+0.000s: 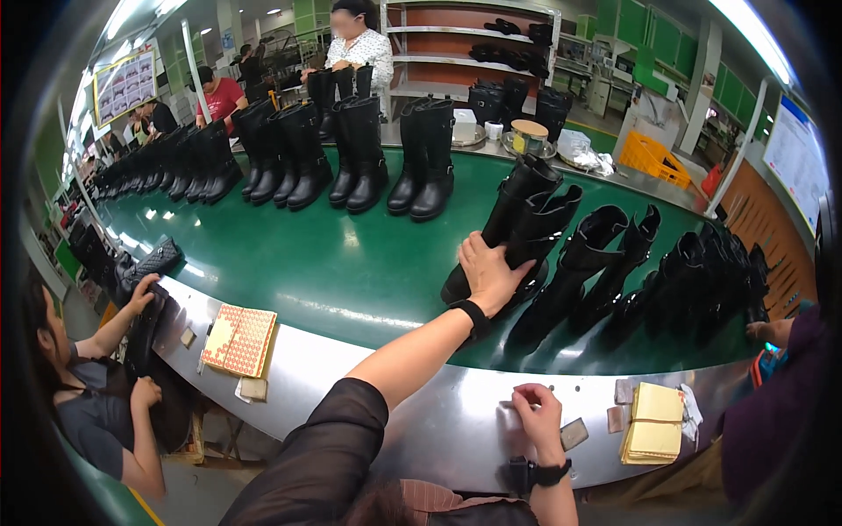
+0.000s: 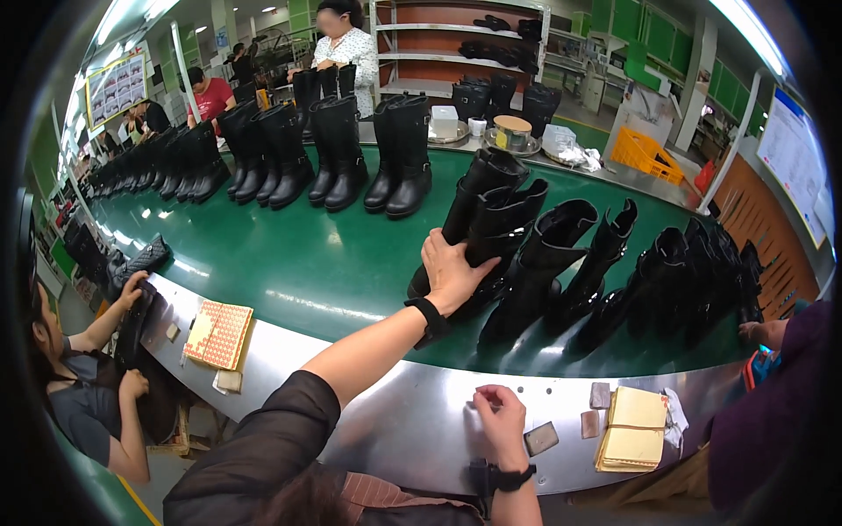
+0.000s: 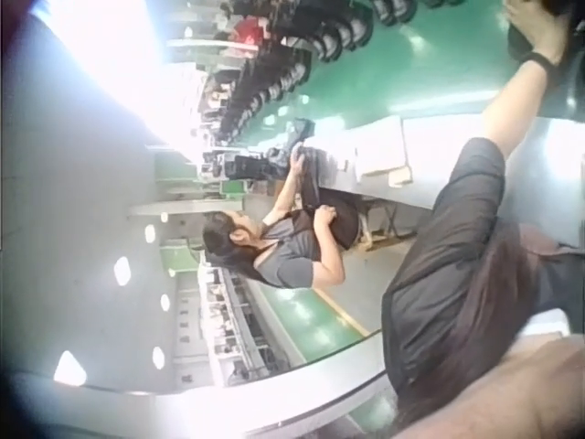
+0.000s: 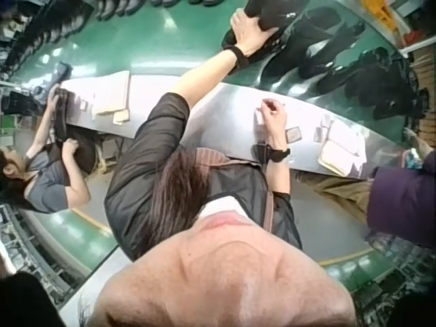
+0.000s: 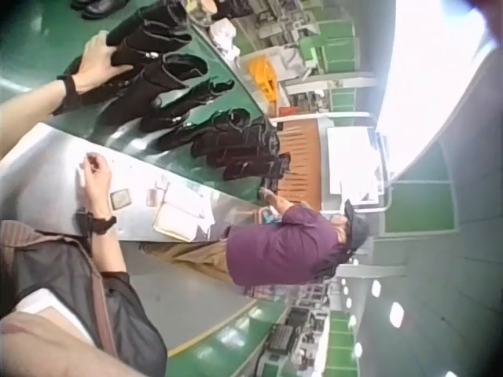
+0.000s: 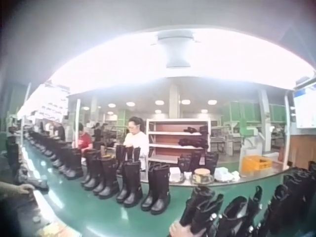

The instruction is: Inspecting and preparing black leather boots on a factory conveyor belt.

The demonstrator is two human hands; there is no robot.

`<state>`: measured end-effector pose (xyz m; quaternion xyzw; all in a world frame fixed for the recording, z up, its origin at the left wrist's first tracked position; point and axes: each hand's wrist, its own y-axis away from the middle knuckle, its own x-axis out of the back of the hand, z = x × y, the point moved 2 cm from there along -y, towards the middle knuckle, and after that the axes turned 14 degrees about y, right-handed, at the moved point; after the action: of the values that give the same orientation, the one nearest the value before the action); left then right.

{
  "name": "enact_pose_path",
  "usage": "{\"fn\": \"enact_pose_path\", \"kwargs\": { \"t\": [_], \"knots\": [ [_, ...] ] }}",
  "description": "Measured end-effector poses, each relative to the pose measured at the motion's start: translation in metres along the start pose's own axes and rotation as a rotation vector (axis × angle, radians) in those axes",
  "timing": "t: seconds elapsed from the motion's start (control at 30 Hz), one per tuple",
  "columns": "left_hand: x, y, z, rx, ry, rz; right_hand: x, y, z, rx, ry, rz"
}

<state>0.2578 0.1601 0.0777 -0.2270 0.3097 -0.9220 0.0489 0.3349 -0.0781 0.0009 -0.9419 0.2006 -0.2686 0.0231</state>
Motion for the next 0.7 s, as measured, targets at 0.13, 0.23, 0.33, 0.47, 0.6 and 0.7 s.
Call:
{"fn": "enact_pose_path", "kwargs": {
  "t": [0.13,0.23,0.33,0.47,0.6,0.7],
  "knots": [
    [0.007,-0.009,-0.023,0.072,0.086,0.005,0.061,0.048,-0.006,0.235,0.719,0.004],
    [0.027,-0.017,-0.030,0.153,0.136,0.019,0.095,0.065,0.019,0.206,0.916,-0.031],
    [0.067,-0.016,-0.019,0.127,0.134,0.168,0.117,0.069,0.034,0.211,1.011,0.065],
    [0.140,0.016,0.021,0.009,0.147,0.223,0.113,0.070,0.005,0.236,0.965,0.207],
    [0.190,0.094,0.079,-0.112,0.092,0.075,0.063,0.064,-0.057,0.340,0.294,-0.067],
    [0.210,0.148,0.093,-0.041,0.129,-0.262,0.012,0.059,-0.086,0.500,0.216,-0.178]
  ]
}}
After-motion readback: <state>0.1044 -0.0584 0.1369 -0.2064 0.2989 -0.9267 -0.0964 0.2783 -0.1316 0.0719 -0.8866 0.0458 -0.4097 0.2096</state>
